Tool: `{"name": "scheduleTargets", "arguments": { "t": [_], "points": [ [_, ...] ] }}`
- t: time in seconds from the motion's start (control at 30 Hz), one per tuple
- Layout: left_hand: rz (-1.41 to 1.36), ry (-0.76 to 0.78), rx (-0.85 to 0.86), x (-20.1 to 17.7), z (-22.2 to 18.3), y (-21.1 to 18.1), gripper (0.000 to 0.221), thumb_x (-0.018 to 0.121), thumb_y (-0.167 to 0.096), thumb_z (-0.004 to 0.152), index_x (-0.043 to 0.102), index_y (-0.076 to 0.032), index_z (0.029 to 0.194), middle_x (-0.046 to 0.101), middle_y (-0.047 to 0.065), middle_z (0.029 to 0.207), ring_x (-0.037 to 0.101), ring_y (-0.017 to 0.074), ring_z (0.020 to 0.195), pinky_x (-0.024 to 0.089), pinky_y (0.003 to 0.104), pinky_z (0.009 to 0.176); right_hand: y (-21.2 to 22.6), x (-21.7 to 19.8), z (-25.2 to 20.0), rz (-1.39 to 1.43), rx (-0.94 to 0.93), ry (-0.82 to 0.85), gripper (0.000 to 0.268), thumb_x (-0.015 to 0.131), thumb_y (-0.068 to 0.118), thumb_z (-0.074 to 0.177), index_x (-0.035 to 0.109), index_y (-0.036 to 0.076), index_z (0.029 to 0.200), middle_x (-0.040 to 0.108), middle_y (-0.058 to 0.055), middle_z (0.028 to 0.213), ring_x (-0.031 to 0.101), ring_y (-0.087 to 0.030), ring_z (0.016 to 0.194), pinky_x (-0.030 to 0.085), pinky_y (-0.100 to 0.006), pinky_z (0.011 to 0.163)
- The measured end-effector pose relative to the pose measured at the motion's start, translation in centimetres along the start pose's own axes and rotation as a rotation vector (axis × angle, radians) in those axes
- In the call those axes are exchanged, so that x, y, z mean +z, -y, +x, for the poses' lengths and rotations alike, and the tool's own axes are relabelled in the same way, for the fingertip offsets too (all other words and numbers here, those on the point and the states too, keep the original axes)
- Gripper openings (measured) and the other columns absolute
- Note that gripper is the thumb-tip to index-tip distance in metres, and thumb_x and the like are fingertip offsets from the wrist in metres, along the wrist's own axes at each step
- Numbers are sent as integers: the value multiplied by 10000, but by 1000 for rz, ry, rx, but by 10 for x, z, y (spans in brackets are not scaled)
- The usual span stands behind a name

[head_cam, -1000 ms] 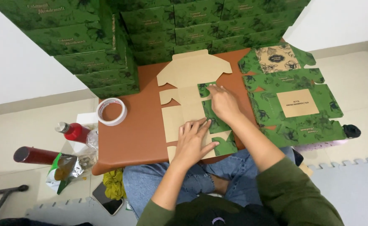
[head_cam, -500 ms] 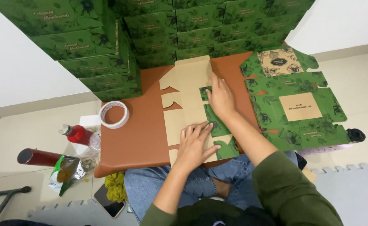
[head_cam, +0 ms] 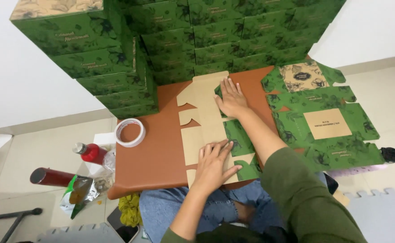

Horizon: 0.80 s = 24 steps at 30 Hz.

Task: Assembling cardboard boxes by folding flat sheets along pre-scored lines and stacking the finished products.

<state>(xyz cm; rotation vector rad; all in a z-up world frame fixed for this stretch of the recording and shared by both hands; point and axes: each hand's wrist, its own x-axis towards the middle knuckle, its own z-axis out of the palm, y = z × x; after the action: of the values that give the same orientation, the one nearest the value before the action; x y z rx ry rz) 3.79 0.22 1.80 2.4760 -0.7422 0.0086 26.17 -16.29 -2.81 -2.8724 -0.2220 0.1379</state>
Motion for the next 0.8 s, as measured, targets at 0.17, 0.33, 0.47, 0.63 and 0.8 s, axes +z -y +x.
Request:
{"name": "scheduleTargets", "arguments": {
  "t": [0.17,0.33,0.47,0.63,0.8],
  "points": [
    [-6,-22,12,-1,0,1,709,670,-504,894,527,-87,1449,521,102,1411,404,266,1246,268,423,1030,9,-6,-35,30,-11,70,790,178,598,1041,123,73,1629,35,-125,1708,-1,-239,1578,-64,-446,1265],
    [-11,-29,17,3,-1,3,713,671,-509,890,530,-81,1444,517,110,1410,396,270,1260,261,435,1044,7,-6,-11,23,18,30,802,178,621,1036,147,79,1626,63,-124,1708,19,-233,1579,-43,-447,1275],
    [-11,-40,17,-1,-4,0,703,675,-495,879,540,-88,1437,525,94,1404,405,263,1246,269,430,1037,5,-10,0,33,9,-6,767,141,585,1066,180,57,1620,75,-132,1708,14,-235,1581,-48,-449,1277],
    [-5,-47,12,-3,-4,-1,693,651,-501,900,536,-88,1445,527,92,1398,412,251,1232,279,421,1012,0,-11,-35,1,-88,31,764,146,597,1064,156,81,1627,69,-119,1709,14,-229,1580,-47,-457,1275],
    [19,-20,8,1,-3,2,699,649,-501,895,524,-99,1453,515,92,1414,412,265,1257,281,430,1026,-7,-21,-136,204,-293,192,716,291,480,1081,117,41,1618,61,-210,1679,50,-338,1552,6,-532,1244]
  ]
}}
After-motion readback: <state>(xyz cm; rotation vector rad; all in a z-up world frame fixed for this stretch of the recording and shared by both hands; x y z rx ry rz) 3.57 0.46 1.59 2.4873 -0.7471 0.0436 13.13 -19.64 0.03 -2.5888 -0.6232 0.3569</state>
